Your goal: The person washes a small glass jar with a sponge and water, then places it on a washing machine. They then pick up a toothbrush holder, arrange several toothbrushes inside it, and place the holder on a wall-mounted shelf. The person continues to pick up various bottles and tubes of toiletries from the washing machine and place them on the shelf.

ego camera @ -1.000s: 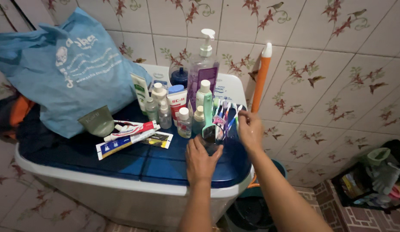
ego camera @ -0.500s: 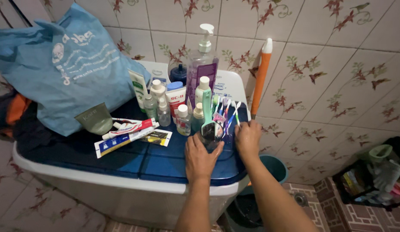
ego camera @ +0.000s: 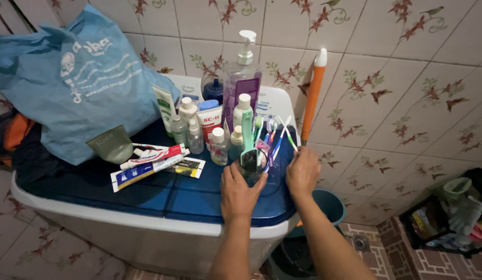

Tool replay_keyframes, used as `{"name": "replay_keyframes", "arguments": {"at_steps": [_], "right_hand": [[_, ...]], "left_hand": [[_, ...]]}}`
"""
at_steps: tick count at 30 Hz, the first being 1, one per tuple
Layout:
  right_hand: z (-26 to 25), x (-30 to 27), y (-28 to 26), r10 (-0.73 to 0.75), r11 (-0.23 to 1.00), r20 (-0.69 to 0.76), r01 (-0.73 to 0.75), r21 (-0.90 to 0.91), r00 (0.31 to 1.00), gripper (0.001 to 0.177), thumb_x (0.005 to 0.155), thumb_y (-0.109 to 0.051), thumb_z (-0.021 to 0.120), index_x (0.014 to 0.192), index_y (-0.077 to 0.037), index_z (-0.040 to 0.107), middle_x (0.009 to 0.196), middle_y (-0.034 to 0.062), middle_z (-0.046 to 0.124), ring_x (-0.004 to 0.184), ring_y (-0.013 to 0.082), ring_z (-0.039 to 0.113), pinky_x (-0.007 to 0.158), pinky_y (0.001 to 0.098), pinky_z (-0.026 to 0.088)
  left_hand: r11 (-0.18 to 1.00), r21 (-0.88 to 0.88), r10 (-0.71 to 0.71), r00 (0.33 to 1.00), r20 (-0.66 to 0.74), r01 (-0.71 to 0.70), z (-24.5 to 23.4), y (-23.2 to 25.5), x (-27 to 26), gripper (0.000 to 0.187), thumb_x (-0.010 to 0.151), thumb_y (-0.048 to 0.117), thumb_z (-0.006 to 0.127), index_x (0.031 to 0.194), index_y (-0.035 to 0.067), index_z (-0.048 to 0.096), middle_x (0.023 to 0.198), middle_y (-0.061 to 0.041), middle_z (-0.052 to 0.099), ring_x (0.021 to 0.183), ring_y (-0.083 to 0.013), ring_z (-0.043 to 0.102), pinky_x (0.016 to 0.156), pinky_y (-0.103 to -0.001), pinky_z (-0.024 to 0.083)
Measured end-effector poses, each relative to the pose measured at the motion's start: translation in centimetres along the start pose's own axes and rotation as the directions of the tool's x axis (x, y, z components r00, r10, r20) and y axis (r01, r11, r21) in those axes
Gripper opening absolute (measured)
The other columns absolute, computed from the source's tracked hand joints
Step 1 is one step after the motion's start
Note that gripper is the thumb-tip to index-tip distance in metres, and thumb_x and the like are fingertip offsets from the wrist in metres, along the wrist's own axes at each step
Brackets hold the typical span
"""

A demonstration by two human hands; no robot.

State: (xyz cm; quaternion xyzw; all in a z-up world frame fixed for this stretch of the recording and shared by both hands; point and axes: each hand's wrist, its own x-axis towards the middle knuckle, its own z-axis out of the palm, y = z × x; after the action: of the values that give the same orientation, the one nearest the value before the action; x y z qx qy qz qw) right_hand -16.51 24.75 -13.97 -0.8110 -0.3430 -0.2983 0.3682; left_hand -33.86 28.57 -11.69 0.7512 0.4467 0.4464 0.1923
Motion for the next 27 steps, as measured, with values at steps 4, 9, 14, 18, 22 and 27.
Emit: {"name": "replay_keyframes", "arguments": {"at_steps": [4,9,14,18,22,27], "right_hand": [[-0.39,0.19,-0.03,-0.045,0.999,-0.006,0.045,-0.004,0.999,0.01,0.094,-0.01,0.062,0.103,-0.005,0.062,0.101,0.0177,0.061,0.098,0.0397,0.058,0.083,0.0522,0.044],[-0.1,0.3,0.05,-0.045,0.994,-0.002,0.044,-0.099,0.999,0.017,0.088,-0.005,0.061,0.106,-0.007,0.063,0.104,0.016,0.058,0.103,0.0382,0.056,0.088,0.0501,0.044],[-0.28,0.29,0.14,-0.067,0.98,-0.002,0.065,-0.187,0.998,0.037,0.087,-0.003,0.057,0.122,-0.009,0.066,0.105,0.016,0.058,0.103,0.0375,0.056,0.091,0.0486,0.044],[-0.47,0.46,-0.18,-0.089,0.969,0.051,0.099,-0.225,0.995,0.042,0.087,-0.006,0.058,0.126,-0.016,0.067,0.107,0.0119,0.06,0.105,0.0343,0.057,0.089,0.0478,0.043],[-0.5,0.71,-0.39,0.062,0.953,0.188,-0.002,-0.304,0.98,0.049,0.083,-0.012,0.06,0.132,-0.016,0.065,0.11,0.0123,0.061,0.107,0.0337,0.056,0.088,0.0468,0.042],[0.37,0.59,0.11,0.063,0.95,0.179,-0.004,-0.312,0.982,0.05,0.083,-0.017,0.063,0.133,-0.017,0.064,0.114,0.0117,0.062,0.113,0.0335,0.056,0.097,0.0532,0.037]], "left_hand": [[0.999,-0.005,0.04,0.999,-0.034,-0.041,0.15,-0.07,0.04,0.073,0.071,0.054,0.084,0.114,0.001,0.058,0.107,-0.021,0.059,0.105,-0.0415,0.059,0.093,-0.05,0.049],[1.0,-0.021,0.017,1.0,-0.025,-0.018,0.32,-0.18,-0.03,0.073,0.072,0.054,0.084,0.114,0.001,0.058,0.106,-0.02,0.06,0.105,-0.0416,0.059,0.092,-0.05,0.048],[0.999,-0.015,0.034,0.999,-0.039,-0.034,0.39,-0.25,-0.14,0.073,0.072,0.053,0.084,0.114,0.0,0.058,0.107,-0.02,0.059,0.105,-0.0415,0.059,0.092,-0.05,0.048],[0.999,-0.026,0.019,0.999,-0.027,-0.02,0.31,-0.19,-0.14,0.072,0.071,0.051,0.085,0.114,0.0,0.058,0.106,-0.02,0.059,0.104,-0.0416,0.058,0.091,-0.051,0.048],[0.998,-0.058,-0.014,1.0,0.0,0.014,0.11,0.08,-0.1,0.072,0.07,0.051,0.086,0.113,0.0,0.058,0.106,-0.02,0.059,0.105,-0.0409,0.058,0.091,-0.05,0.049],[0.999,-0.047,-0.029,1.0,-0.009,0.028,0.13,0.21,-0.05,0.072,0.07,0.05,0.087,0.116,0.002,0.059,0.109,-0.019,0.058,0.108,-0.0407,0.057,0.092,-0.05,0.049]]}}
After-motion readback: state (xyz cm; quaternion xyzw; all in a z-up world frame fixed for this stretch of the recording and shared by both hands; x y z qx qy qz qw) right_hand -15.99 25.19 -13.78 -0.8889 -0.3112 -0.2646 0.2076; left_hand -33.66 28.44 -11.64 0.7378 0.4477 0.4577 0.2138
